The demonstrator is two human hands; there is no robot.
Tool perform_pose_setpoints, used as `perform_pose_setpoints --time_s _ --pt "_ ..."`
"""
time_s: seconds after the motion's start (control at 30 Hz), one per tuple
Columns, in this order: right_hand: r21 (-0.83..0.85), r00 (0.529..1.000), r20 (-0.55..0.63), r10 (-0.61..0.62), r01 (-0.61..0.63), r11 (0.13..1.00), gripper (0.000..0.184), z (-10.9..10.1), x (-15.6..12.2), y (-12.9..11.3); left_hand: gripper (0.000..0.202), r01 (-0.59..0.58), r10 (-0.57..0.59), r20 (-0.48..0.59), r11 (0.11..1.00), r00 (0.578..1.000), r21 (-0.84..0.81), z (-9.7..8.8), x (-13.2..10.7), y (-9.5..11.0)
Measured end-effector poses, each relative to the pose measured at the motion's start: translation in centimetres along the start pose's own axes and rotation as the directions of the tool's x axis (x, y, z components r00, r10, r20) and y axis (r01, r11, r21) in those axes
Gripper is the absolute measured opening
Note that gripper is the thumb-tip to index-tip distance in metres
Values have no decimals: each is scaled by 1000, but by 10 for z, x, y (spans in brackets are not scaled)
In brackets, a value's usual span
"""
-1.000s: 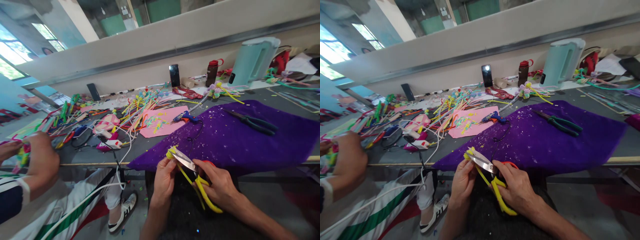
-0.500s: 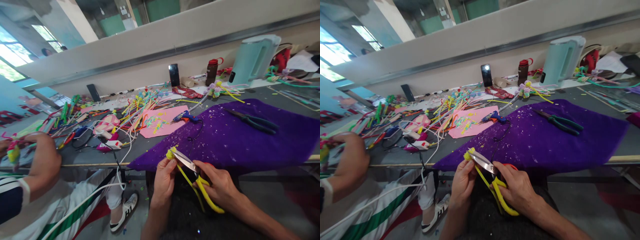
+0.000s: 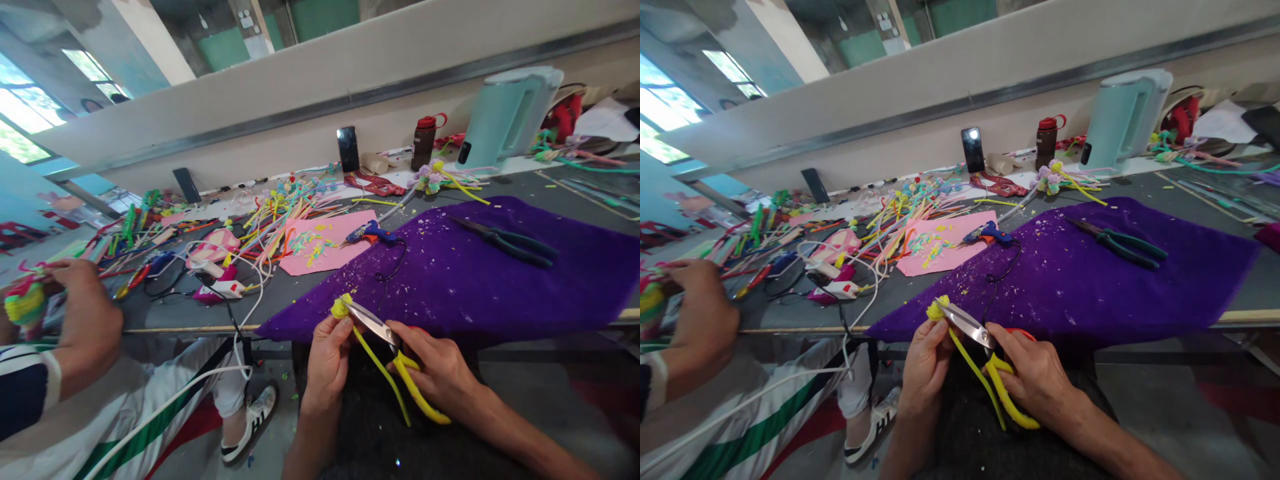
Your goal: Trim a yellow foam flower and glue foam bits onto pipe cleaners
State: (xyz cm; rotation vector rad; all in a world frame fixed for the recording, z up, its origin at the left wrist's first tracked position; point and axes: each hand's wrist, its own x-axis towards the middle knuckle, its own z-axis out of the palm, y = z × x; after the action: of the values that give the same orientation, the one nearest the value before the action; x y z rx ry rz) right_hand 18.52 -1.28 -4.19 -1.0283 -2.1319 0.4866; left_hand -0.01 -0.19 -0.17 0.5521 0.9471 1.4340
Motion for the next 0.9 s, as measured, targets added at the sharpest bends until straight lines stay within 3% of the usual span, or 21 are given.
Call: perform_pose_setpoints --time_s 0.17,0.27,0.5,0.67,0.9 --pt "47 999 -12 43 -42 998 48 -1 -1 -2 12 -15 15 -9 1000 1000 -11 -2 1 2" --pt "124 989 -16 147 -144 982 47 -5 -1 -4 14 -14 13 -18 1000 1000 -6 -4 1 3" --pt "141 932 119 343 -358 923 50 -15 0 -9 13 -10 10 -12 1000 1000 -11 -5 1 3" --pt "165 929 158 334 -358 919 50 -12 2 -11 14 23 -24 -36 999 999 -31 -5 1 3" --pt "141 961 72 268 -276 951 48 -10 1 -13 18 3 -3 -75 1000 997 -4 -2 2 2"
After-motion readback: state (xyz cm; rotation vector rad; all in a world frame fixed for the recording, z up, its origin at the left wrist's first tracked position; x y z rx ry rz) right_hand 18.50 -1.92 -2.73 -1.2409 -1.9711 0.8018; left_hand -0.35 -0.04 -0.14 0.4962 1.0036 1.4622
